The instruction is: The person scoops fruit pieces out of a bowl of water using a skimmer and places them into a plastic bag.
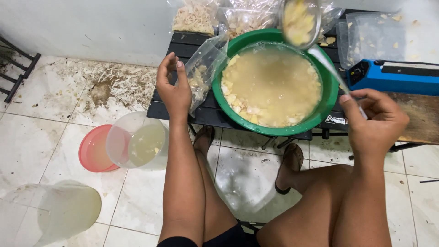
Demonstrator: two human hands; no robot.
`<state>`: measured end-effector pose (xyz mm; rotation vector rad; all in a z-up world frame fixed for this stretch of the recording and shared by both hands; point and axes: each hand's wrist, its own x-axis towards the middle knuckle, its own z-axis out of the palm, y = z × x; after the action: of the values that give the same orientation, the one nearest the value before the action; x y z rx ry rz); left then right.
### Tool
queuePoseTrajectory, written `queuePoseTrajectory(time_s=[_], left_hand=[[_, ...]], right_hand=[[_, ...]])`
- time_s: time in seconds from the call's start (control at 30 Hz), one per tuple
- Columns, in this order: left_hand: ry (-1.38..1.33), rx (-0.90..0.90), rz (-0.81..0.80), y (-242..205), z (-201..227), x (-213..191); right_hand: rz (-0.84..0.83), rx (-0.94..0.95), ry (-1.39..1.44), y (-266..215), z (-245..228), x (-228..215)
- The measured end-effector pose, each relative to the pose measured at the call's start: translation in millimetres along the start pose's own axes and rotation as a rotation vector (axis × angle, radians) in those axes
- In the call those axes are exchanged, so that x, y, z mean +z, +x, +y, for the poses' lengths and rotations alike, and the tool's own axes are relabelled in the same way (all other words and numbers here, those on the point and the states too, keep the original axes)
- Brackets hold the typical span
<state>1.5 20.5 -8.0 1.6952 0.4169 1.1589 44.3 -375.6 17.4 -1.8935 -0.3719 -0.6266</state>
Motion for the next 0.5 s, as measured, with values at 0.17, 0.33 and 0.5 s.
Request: queuePoseTrajectory(time_s=[0.17, 0.33, 0.5], left_hand=[[0.001, -0.072, 0.026, -1, 4, -2], [-0.036, -0.124, 0.097, 7, -2, 2], [-0.132, -0.267, 0.177, 12, -16, 3]], right_hand=[[-0.079, 0.172, 0.052, 4, -9, 8], [-0.068, 0.171, -0.142, 0, 5, 16], [0.0, 0.069, 0.037, -2, -4, 8]])
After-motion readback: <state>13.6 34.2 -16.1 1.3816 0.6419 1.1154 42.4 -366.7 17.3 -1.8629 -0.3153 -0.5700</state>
